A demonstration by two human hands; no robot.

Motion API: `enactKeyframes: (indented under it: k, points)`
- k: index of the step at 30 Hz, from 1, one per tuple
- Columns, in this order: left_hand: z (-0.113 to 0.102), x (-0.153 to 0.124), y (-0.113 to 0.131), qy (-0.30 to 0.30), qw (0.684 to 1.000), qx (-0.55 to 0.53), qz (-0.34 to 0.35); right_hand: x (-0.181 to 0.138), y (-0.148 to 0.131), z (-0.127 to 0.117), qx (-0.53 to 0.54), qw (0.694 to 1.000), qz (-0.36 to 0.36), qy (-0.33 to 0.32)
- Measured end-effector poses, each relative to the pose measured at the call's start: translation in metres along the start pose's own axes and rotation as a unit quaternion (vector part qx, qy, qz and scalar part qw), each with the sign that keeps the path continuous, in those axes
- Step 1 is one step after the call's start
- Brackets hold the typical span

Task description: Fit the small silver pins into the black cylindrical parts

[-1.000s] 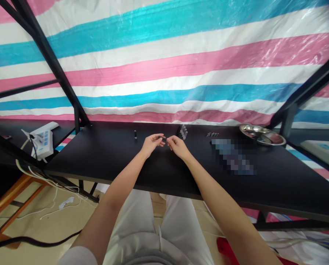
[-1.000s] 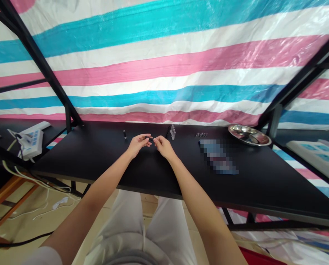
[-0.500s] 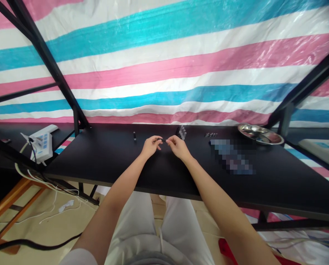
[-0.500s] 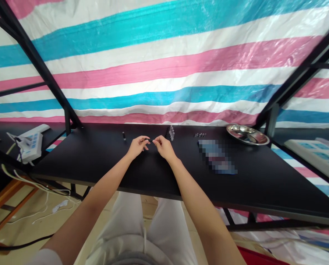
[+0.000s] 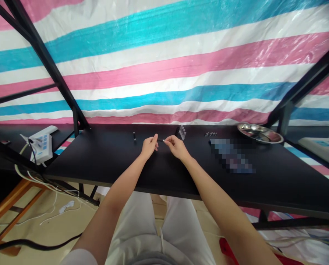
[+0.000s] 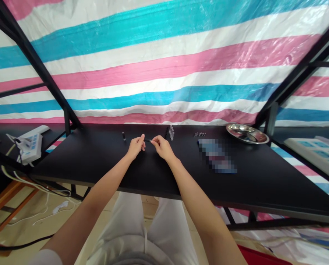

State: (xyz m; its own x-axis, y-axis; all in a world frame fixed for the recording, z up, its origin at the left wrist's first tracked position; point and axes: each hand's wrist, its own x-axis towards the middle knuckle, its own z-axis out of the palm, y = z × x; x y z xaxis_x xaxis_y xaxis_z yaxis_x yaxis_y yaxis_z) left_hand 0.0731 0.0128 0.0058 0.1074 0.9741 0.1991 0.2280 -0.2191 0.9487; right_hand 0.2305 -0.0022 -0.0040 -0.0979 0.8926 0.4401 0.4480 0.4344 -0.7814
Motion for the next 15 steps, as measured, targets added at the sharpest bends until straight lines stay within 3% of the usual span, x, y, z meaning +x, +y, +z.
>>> enactKeyframes:
  k: [7,15]
  points:
    - [-0.0049,-0.0015,0.0039,0.023,0.999,-0.041,-0.015,-0.0011,0.0,0.0006,-0.01,1.0,-0.019,-0.022]
    - [-0.0015,-0.0041,0.0062,-0.027,0.997,-0.059,0.041,-0.001,0.0012,-0.0004,-0.055,0.997,-0.053,-0.008]
